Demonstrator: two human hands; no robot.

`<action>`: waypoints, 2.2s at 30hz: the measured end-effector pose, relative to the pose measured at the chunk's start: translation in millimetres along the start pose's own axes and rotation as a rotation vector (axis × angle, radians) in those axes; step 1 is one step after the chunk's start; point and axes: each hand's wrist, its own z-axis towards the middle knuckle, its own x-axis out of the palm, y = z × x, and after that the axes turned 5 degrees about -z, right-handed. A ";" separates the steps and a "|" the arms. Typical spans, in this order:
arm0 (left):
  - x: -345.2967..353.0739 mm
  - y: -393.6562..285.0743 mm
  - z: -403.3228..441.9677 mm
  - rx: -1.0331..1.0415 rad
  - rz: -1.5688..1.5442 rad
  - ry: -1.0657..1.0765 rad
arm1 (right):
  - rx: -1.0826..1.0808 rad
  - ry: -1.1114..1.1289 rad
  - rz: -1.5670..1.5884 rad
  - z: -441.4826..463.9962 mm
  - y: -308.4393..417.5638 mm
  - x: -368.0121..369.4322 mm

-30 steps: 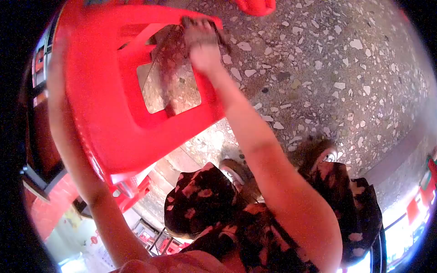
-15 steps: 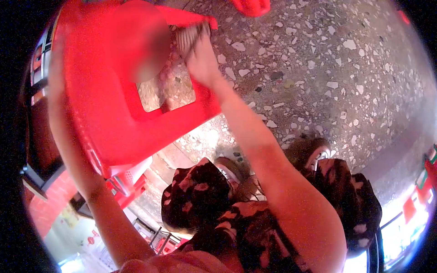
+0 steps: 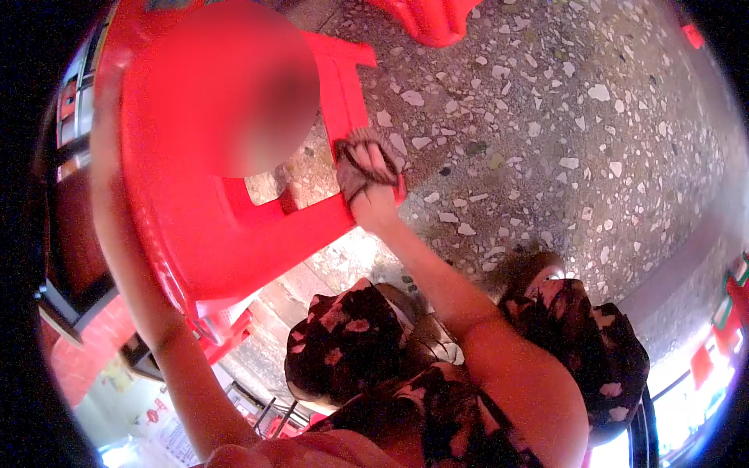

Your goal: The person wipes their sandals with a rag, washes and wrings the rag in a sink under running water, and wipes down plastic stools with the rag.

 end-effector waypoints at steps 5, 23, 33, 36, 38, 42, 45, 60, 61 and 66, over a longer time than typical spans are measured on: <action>-13.5 28.3 24.3 0.264 0.332 -0.077 | -0.265 0.077 -0.396 157.2 30.7 30.6; -13.6 42.0 32.3 0.226 0.356 -0.068 | -0.595 0.281 -0.357 80.5 187.8 103.9; 0.3 30.5 28.2 0.017 0.510 -0.160 | -0.005 0.360 0.193 -0.6 163.1 93.4; -0.7 35.9 26.7 0.068 0.455 -0.156 | -0.284 0.368 0.057 96.0 183.1 116.8; 5.7 19.8 19.5 -0.011 0.554 -0.201 | -0.319 0.268 -0.106 101.8 199.1 117.2; 9.7 7.9 13.3 -0.026 0.547 -0.199 | -0.350 0.420 -0.223 -28.2 175.3 73.6; 11.9 -3.1 6.0 -0.011 0.550 -0.199 | -0.593 0.342 -0.437 -12.5 189.7 83.9; -13.6 36.2 22.5 0.153 -0.843 -0.228 | -0.861 0.207 -0.970 -1.9 232.2 120.8; -33.4 31.8 -0.1 0.008 -1.017 -0.105 | -0.903 0.166 -1.041 34.7 230.9 133.7; -119.9 82.1 -151.2 0.353 0.010 -0.367 | -0.636 0.332 -1.215 167.9 240.5 170.3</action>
